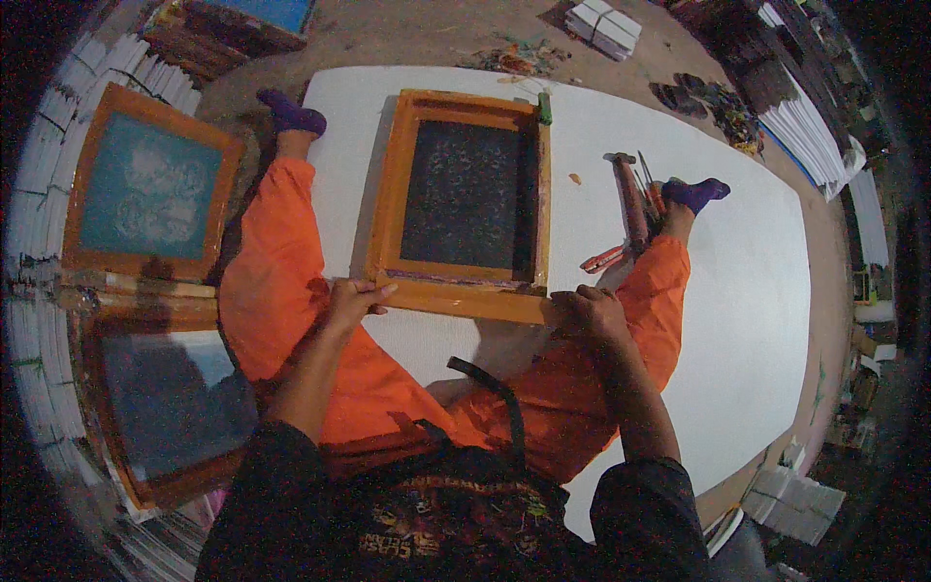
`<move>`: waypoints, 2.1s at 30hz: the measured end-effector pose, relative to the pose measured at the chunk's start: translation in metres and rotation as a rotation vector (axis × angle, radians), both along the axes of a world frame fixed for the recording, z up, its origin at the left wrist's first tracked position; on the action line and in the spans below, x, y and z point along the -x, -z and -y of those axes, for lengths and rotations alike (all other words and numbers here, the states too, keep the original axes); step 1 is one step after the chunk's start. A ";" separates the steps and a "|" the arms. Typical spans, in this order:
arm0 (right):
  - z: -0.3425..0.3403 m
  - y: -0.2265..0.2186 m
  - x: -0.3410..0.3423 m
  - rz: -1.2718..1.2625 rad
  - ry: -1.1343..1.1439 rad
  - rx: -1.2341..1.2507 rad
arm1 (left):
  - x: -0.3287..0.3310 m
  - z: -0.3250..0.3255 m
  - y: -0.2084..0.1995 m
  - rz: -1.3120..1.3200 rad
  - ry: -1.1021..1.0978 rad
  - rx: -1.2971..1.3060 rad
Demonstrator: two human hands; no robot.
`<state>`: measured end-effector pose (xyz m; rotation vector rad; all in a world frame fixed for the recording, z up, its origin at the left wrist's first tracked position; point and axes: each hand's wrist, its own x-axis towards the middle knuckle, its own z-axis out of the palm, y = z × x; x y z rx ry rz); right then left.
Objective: The person sits on the floor and applies brown packing tape to the edges of a wooden frame with a dark screen. They repeatedly tear off pieces of tape and press them along the frame's perimeter, smoothing them down with their fingers.
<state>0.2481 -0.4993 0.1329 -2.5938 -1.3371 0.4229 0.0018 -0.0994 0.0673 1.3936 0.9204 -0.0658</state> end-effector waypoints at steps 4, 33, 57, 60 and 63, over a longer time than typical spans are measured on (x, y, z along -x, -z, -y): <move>0.004 0.013 -0.008 -0.087 0.134 -0.083 | -0.005 -0.006 0.001 -0.049 -0.034 -0.029; -0.007 -0.008 -0.012 0.131 -0.109 -0.141 | -0.010 -0.005 0.016 -0.028 -0.239 0.210; 0.009 0.026 -0.027 0.232 -0.146 -0.008 | -0.023 0.009 0.019 -0.211 -0.050 -0.401; 0.011 0.047 -0.034 0.285 -0.163 0.047 | -0.019 0.006 0.029 -0.140 -0.077 -0.355; -0.001 0.025 -0.026 0.251 -0.139 0.007 | -0.018 0.008 0.022 -0.189 -0.099 -0.362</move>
